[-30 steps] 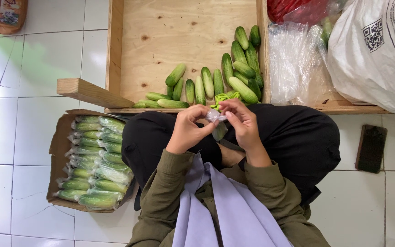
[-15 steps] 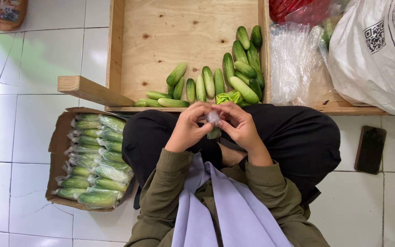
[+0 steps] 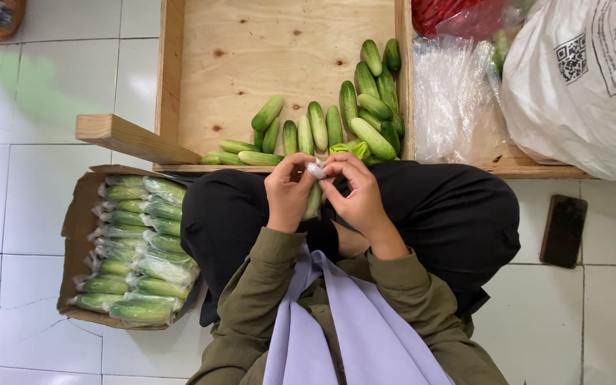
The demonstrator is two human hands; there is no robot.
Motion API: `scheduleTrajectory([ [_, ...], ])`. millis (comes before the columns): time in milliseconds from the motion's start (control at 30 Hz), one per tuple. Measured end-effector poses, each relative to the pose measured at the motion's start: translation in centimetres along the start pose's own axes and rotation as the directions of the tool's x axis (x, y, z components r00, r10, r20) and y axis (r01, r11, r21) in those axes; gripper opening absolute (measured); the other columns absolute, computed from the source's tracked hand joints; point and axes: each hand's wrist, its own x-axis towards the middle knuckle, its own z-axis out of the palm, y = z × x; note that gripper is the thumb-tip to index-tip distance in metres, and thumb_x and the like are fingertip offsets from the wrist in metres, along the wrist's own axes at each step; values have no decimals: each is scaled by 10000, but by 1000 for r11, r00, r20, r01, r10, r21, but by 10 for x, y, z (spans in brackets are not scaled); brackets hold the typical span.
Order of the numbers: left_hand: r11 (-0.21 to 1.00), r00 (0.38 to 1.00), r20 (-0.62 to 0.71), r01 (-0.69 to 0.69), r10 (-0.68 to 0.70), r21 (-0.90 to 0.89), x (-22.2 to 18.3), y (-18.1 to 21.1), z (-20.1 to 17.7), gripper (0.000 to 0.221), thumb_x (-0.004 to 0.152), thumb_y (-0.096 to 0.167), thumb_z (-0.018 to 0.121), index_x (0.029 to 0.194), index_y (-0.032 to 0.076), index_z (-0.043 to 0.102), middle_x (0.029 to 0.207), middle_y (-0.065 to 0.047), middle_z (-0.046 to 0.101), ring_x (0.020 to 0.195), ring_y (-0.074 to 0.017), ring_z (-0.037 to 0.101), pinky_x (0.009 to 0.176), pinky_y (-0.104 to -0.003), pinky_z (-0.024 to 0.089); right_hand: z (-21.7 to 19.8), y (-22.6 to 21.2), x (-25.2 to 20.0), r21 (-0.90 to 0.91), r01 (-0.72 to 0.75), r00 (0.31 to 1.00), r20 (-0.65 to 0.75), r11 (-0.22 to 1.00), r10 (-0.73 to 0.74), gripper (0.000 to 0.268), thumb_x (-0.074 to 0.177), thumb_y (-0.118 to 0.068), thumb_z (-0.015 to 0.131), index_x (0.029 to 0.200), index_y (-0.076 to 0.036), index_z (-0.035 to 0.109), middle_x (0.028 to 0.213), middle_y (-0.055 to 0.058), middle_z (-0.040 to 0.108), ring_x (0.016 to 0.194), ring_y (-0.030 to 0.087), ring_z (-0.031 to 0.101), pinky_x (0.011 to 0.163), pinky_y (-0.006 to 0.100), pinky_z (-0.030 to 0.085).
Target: Bagging individual cucumbers and placing them into a cardboard box
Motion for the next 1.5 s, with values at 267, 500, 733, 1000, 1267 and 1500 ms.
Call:
scheduleTrajectory([
  [267, 969, 980, 163, 146, -113, -201, -6, -18, 2, 190, 967, 29, 682, 1151, 33, 633, 951, -74, 656, 808, -118, 675, 721, -288, 583, -1, 29, -18, 189, -130, 988, -53, 973, 142, 107, 999, -60, 683, 1088, 0, 678, 915, 121, 675, 838, 168, 651, 795, 324, 555],
  [500, 853, 824, 532, 409, -193, -324, -16, -59, 2, 288, 1007, 156, 579, 1268, 38, 594, 1013, -25, 683, 865, -65, 639, 717, -238, 542, -13, 33, -17, 402, -197, 975, -14, 894, 221, 57, 898, 45, 756, 948, 70, 752, 858, 163, 702, 770, 135, 625, 690, 309, 555],
  [733, 495, 674, 660, 719, -330, -487, -39, 11, 15, 590, 1069, 482, 364, 1431, 50, 540, 1055, -86, 738, 695, -69, 701, 527, -190, 545, -14, 91, -36, 678, -186, 969, 5, 712, 248, 19, 893, 117, 691, 883, 125, 678, 811, 285, 645, 289, 248, 566, 252, 334, 477],
  [1000, 751, 645, 701, 615, -303, -241, -24, 21, 16, 765, 1100, 564, 209, 743, 25, 618, 435, -115, 522, 272, -202, 526, 238, -280, 395, -21, 78, -32, 629, -110, 965, -117, 770, 233, 94, 851, 79, 750, 879, 157, 707, 774, 265, 614, 461, 265, 615, 285, 387, 486],
  [1267, 761, 638, 731, 594, -245, -263, -25, 18, 15, 669, 1125, 458, 280, 792, 2, 639, 489, -122, 562, 338, -186, 579, 309, -267, 443, -34, 56, -24, 480, -85, 935, -265, 873, 237, 53, 878, 65, 745, 891, 115, 732, 784, 186, 624, 710, 137, 542, 621, 241, 446],
  [1500, 722, 735, 588, 603, -338, -339, -34, -1, 16, 592, 1110, 464, 348, 876, 7, 642, 573, -171, 617, 428, -240, 647, 352, -324, 482, -19, 50, -23, 529, -255, 880, -220, 810, 421, 231, 1013, -65, 671, 1204, 64, 675, 961, 175, 673, 747, 162, 666, 668, 287, 609],
])
